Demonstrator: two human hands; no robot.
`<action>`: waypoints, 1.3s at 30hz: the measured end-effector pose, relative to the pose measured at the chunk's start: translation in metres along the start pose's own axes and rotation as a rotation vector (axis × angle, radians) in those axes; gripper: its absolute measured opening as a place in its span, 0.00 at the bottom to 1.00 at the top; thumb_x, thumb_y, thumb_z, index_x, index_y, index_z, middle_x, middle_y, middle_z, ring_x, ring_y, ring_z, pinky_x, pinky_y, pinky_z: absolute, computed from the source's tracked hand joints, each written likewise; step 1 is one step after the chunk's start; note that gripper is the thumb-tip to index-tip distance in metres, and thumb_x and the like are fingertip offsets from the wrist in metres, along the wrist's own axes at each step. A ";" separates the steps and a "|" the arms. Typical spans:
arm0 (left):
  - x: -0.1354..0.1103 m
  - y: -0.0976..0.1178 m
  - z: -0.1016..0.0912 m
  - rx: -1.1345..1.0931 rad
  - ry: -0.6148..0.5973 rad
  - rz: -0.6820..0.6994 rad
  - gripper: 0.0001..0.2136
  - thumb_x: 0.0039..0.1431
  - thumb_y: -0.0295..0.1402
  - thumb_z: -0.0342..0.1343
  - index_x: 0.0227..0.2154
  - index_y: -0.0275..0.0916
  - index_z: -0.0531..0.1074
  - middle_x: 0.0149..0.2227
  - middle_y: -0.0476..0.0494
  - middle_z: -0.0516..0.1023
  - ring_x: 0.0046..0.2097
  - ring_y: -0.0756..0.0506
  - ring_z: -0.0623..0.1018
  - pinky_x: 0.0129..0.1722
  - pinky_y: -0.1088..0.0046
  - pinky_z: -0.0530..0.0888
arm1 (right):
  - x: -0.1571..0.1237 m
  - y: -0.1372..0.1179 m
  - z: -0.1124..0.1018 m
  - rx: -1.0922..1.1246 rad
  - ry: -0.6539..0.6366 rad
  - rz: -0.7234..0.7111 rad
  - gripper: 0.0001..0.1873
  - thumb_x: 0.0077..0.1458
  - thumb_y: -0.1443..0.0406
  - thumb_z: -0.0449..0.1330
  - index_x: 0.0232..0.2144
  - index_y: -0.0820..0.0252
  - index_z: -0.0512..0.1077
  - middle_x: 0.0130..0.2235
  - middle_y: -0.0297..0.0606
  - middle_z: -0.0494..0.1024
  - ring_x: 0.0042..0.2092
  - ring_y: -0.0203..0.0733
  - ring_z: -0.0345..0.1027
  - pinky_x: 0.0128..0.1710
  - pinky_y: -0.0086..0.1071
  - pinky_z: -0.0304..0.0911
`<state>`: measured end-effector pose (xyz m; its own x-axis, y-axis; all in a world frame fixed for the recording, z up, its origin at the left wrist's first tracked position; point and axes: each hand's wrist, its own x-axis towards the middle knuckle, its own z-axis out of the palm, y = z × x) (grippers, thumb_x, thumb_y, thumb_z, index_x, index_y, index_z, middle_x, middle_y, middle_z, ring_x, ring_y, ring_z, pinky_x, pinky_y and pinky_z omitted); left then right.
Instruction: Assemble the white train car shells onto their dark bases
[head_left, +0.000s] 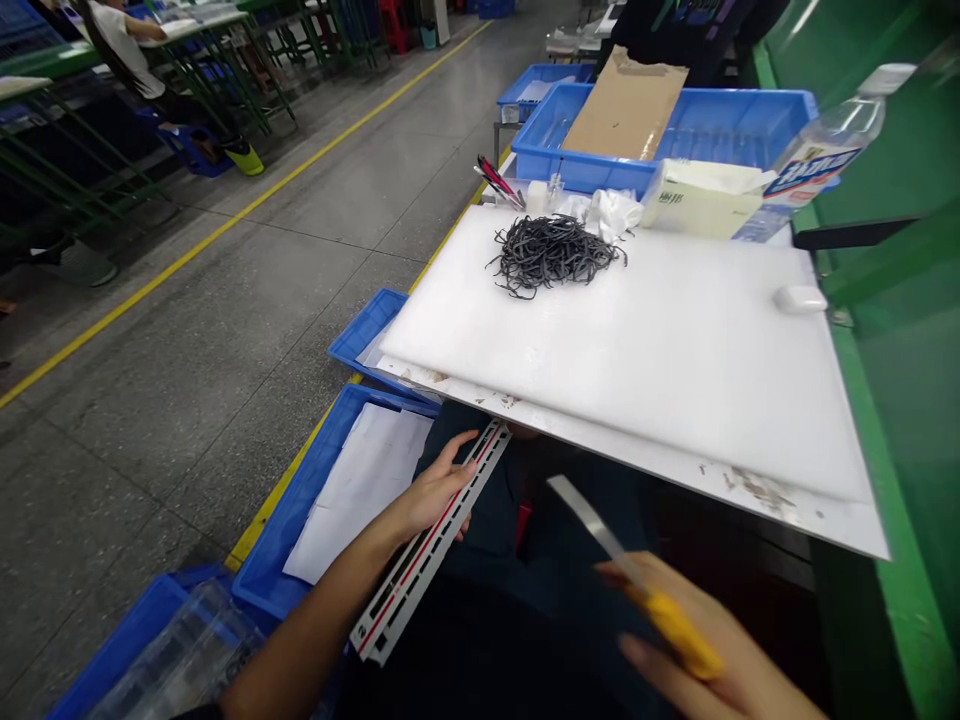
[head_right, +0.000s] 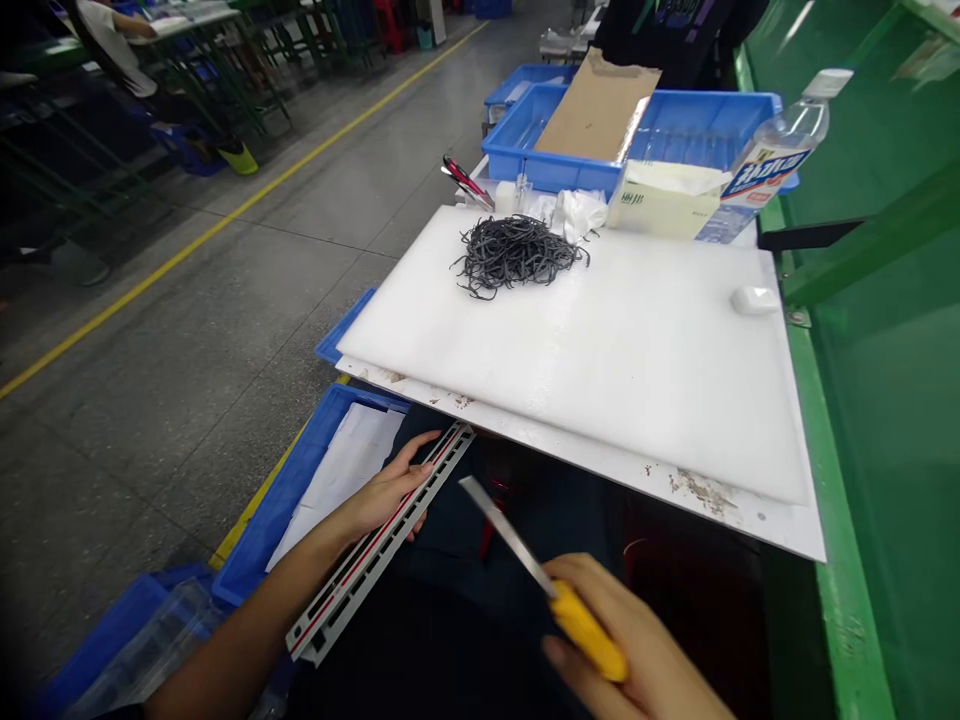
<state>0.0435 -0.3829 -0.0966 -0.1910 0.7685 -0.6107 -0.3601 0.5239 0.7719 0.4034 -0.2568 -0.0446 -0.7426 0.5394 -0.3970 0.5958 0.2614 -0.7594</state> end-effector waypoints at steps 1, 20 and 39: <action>0.005 0.001 -0.002 0.047 -0.020 0.025 0.39 0.69 0.53 0.62 0.75 0.49 0.54 0.33 0.49 0.76 0.23 0.45 0.79 0.19 0.70 0.79 | 0.008 -0.008 0.013 -0.050 -0.100 -0.044 0.24 0.62 0.59 0.62 0.60 0.49 0.73 0.59 0.43 0.79 0.54 0.53 0.78 0.50 0.37 0.76; 0.031 -0.009 0.002 0.192 -0.032 0.064 0.34 0.72 0.49 0.59 0.76 0.52 0.59 0.43 0.40 0.84 0.22 0.45 0.79 0.18 0.69 0.78 | 0.024 -0.029 0.082 -0.543 -0.542 0.027 0.28 0.58 0.79 0.53 0.59 0.60 0.70 0.64 0.52 0.74 0.48 0.58 0.82 0.47 0.47 0.74; 0.027 -0.016 0.004 0.272 -0.051 0.098 0.33 0.72 0.50 0.59 0.75 0.53 0.61 0.51 0.38 0.84 0.26 0.45 0.80 0.28 0.64 0.81 | 0.041 -0.017 0.075 -0.504 -0.344 0.124 0.16 0.64 0.77 0.53 0.49 0.56 0.64 0.52 0.41 0.76 0.41 0.54 0.80 0.36 0.39 0.48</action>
<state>0.0480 -0.3693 -0.1247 -0.1640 0.8341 -0.5266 -0.0833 0.5202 0.8500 0.3398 -0.2990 -0.0860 -0.6649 0.3233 -0.6733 0.6927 0.6042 -0.3939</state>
